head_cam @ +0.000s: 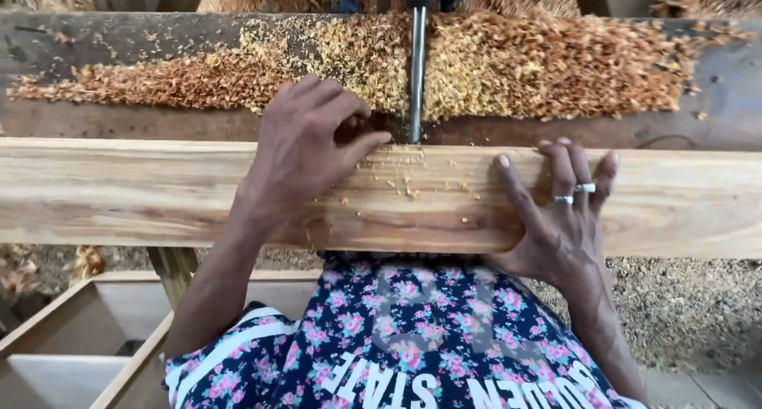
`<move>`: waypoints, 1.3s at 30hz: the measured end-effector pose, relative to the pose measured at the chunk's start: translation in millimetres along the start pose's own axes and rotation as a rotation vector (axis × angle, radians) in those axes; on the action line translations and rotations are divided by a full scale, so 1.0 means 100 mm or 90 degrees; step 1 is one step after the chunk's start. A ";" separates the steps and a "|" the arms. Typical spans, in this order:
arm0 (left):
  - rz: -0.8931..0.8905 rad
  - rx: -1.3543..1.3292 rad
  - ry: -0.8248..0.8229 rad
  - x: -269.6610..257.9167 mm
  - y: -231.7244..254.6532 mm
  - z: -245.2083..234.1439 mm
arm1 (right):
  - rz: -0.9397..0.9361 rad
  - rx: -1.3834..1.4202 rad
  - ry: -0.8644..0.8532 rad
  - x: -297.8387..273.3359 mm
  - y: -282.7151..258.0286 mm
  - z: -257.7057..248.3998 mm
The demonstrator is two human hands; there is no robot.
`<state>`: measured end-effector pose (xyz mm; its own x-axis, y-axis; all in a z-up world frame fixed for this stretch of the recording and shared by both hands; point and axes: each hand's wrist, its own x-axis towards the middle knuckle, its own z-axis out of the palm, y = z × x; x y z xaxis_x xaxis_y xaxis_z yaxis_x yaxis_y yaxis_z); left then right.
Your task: Using a drill press to carve a slot into a wooden plank
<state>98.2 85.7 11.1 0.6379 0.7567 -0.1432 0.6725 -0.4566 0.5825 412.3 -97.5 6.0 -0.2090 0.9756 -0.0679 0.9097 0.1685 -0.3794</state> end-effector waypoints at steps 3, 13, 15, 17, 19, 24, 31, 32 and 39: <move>0.019 0.078 -0.015 0.09 -0.09 0.09 | -0.008 0.008 -0.018 -0.04 -0.01 0.00; 0.053 0.161 0.341 -0.28 -0.49 -0.34 | -0.024 -0.006 0.025 -0.03 -0.18 -0.06; 0.038 0.174 0.390 -0.60 -0.34 -0.42 | -0.020 -0.020 -0.001 -0.03 -0.16 -0.09; 0.068 0.159 0.011 -0.94 -0.07 -0.38 | -0.022 -0.060 -0.013 -0.01 -0.10 -0.03; 0.039 0.179 -0.048 -1.11 -0.13 -0.17 | -0.023 -0.078 -0.027 0.09 -0.12 -0.10; 0.010 0.188 -0.100 -1.13 -0.24 0.13 | -0.011 -0.032 -0.077 0.22 0.00 -0.04; 0.092 0.259 -0.010 -1.05 -0.24 0.08 | -0.024 -0.050 -0.068 0.28 0.04 -0.03; 0.099 0.272 -0.003 -1.03 -0.26 0.09 | -0.038 -0.059 -0.061 0.30 0.08 -0.01; 0.081 0.268 0.015 -0.85 -0.29 0.08 | -0.032 -0.019 -0.061 0.46 0.17 -0.03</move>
<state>27.9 31.2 0.1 0.7202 0.6902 -0.0710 0.6865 -0.6940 0.2170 419.2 -49.8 -0.8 -0.2874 0.9478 -0.1381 0.9070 0.2230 -0.3572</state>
